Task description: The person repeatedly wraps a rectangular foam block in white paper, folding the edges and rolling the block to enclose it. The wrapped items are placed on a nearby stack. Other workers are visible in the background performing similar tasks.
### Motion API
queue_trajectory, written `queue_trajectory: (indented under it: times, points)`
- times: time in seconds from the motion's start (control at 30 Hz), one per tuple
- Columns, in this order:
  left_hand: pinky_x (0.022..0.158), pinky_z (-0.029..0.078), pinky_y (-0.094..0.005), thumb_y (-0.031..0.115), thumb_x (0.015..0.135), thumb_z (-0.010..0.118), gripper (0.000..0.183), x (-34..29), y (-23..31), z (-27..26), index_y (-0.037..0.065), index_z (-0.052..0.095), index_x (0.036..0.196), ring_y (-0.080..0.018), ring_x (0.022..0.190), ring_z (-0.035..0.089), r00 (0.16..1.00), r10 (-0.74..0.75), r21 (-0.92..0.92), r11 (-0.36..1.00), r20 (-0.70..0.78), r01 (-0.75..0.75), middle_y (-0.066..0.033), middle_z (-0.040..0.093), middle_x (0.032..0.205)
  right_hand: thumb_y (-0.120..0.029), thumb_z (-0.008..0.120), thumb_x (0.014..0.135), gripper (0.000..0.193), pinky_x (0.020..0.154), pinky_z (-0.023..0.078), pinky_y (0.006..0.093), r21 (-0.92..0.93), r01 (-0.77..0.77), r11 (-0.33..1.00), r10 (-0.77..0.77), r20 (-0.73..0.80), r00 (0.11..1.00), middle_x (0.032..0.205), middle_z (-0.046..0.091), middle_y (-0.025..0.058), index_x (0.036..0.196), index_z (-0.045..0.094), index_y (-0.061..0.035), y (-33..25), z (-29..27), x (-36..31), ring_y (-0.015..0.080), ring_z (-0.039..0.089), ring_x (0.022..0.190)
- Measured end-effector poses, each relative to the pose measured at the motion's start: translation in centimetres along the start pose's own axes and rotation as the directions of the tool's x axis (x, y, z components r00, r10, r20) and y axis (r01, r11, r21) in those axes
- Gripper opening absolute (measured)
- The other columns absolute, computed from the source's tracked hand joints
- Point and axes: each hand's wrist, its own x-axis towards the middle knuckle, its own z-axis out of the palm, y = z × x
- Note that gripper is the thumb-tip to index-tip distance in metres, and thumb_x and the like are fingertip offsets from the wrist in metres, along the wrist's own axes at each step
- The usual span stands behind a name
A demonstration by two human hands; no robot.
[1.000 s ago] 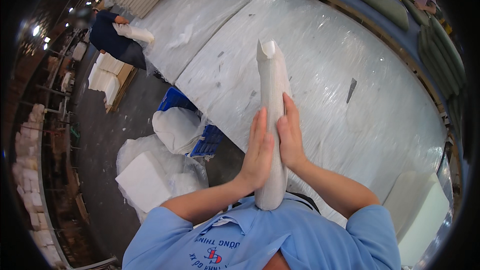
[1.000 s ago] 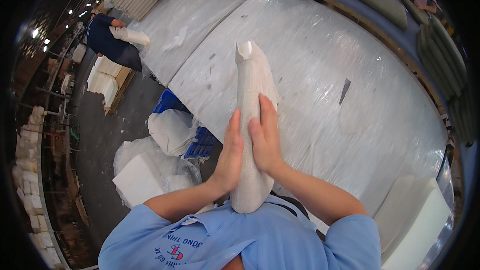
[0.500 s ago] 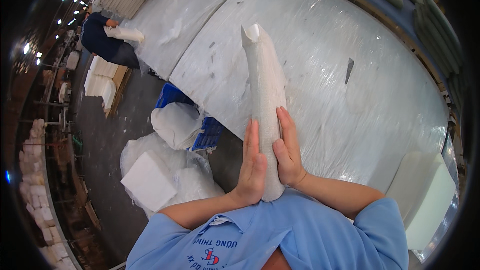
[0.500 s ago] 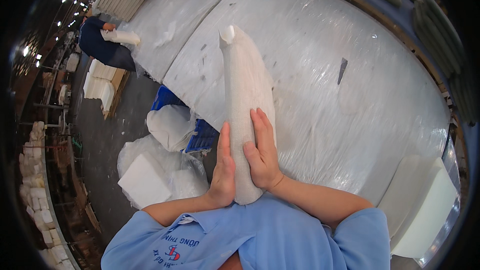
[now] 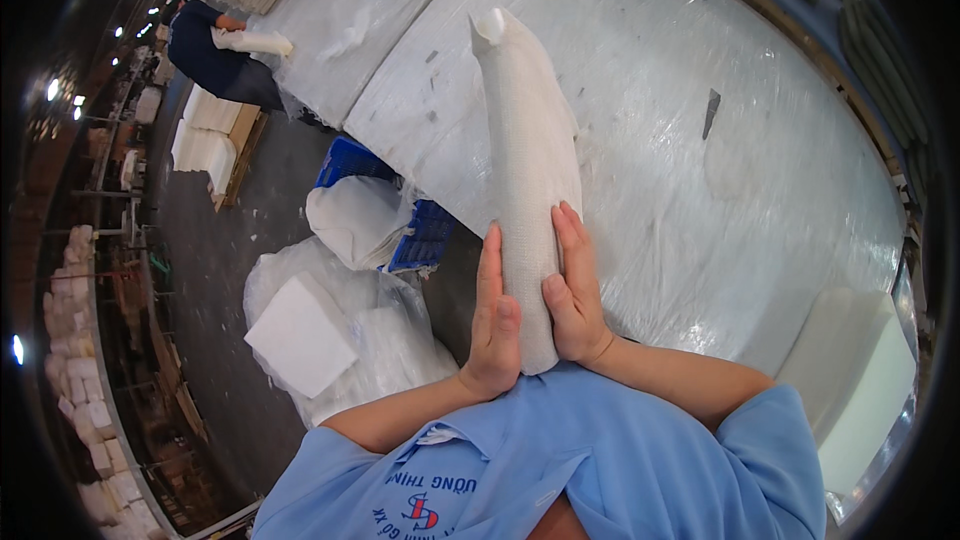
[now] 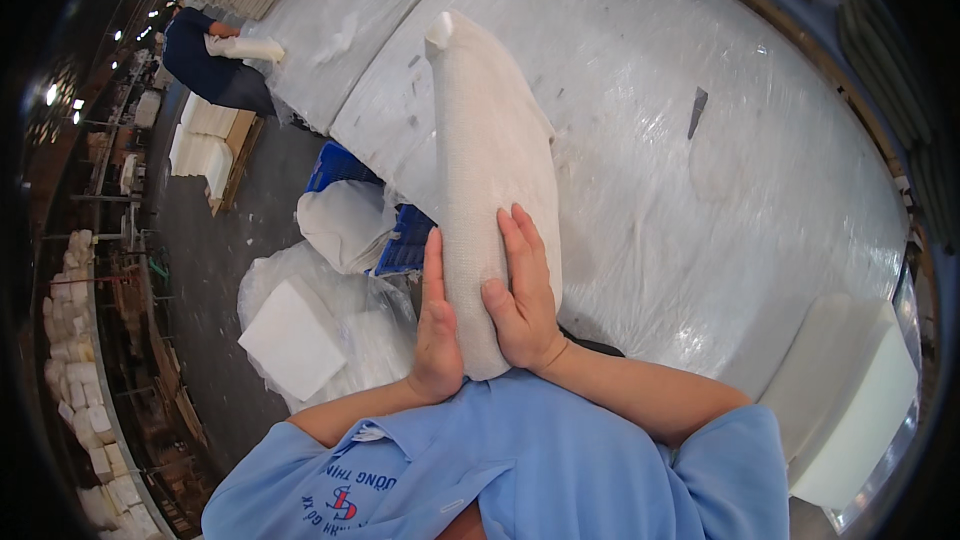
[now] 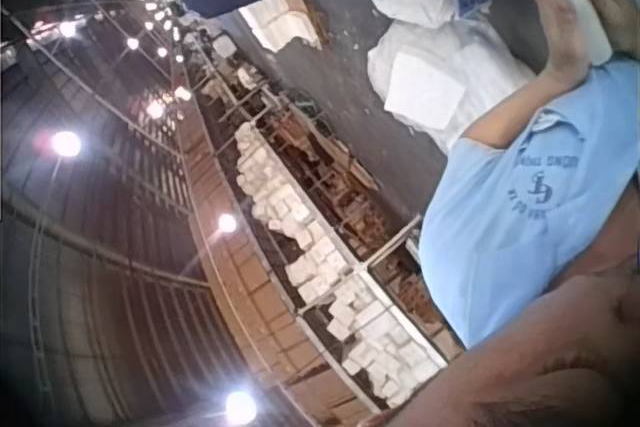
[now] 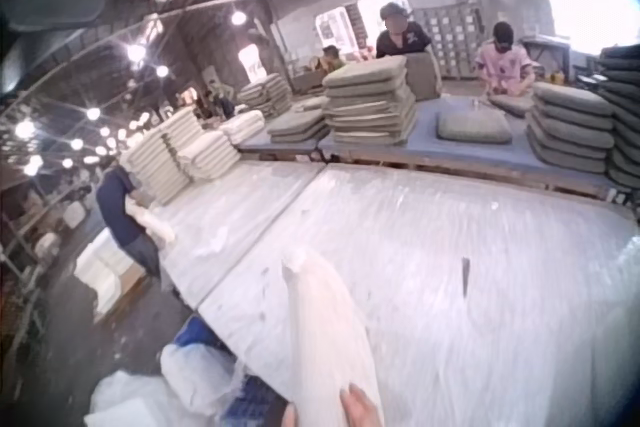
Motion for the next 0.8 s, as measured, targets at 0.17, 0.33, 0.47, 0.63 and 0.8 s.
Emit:
queue_trajectory:
  times: [0.17, 0.33, 0.47, 0.63, 0.8]
  points:
    - [0.128, 0.024, -0.0458, 0.042, 0.115, 0.029, 0.073, 0.2, -0.8, 1.4, -0.009, 0.016, 0.166, -0.0352, 0.154, 0.031, 0.982, 0.029, 0.058, 0.998, -0.185, -0.019, -0.026, 0.025, 0.169, -0.033, 0.05, 0.103, 0.071, 0.128, 0.025, 0.0464, 0.005, 0.078, 0.997, -0.077, -0.022, 0.997, 0.167, 0.032, 0.0293, 0.161, 0.038, 0.0046, 2.3, 1.2, 1.0, 0.0429, 0.032, 0.155]
    - [0.127, 0.027, -0.0438, 0.047, 0.115, 0.025, 0.076, 0.1, -1.7, 0.8, -0.008, 0.017, 0.167, -0.0326, 0.153, 0.033, 0.975, 0.039, -0.005, 0.999, -0.217, -0.041, -0.024, 0.028, 0.168, -0.032, 0.05, 0.103, 0.07, 0.128, 0.025, 0.0468, 0.016, 0.017, 1.0, -0.017, -0.019, 1.0, 0.167, 0.033, 0.0288, 0.161, 0.038, 0.0052, 2.6, 0.7, 1.4, 0.0421, 0.033, 0.155]
    - [0.127, 0.027, -0.0423, 0.054, 0.115, 0.022, 0.08, 0.2, -0.9, 0.6, -0.007, 0.018, 0.167, -0.0314, 0.155, 0.034, 0.971, -0.087, -0.207, 0.978, -0.224, 0.04, -0.0233, 0.03, 0.169, -0.032, 0.049, 0.104, 0.07, 0.128, 0.025, 0.0467, 0.02, -0.183, 0.983, 0.183, -0.036, 0.982, 0.167, 0.032, 0.0287, 0.161, 0.038, 0.0052, 0.6, 1.5, -0.6, 0.0421, 0.032, 0.155]
    - [0.127, 0.027, -0.0494, 0.042, 0.115, 0.02, 0.072, -0.7, -1.1, 1.5, -0.01, 0.021, 0.165, -0.0417, 0.157, 0.028, 0.964, 0.138, 0.138, 0.984, -0.229, -0.108, -0.0297, 0.021, 0.171, -0.034, 0.047, 0.105, 0.07, 0.129, 0.024, 0.0467, 0.005, -0.043, 0.999, 0.043, -0.038, 0.998, 0.167, 0.032, 0.0287, 0.162, 0.036, 0.0055, 0.9, 1.6, -1.2, 0.0419, 0.032, 0.155]
    - [0.129, 0.022, -0.044, 0.057, 0.113, 0.022, 0.085, -0.2, -1.3, 1.9, -0.008, 0.013, 0.168, -0.0336, 0.159, 0.026, 0.982, 0.082, -0.043, 0.995, -0.171, -0.091, -0.0241, 0.022, 0.173, -0.039, 0.045, 0.105, 0.072, 0.129, 0.023, 0.0455, -0.011, 0.027, 1.0, -0.027, -0.022, 0.999, 0.165, 0.033, 0.0289, 0.161, 0.036, 0.0056, 3.6, -0.2, 0.0, 0.0413, 0.032, 0.154]
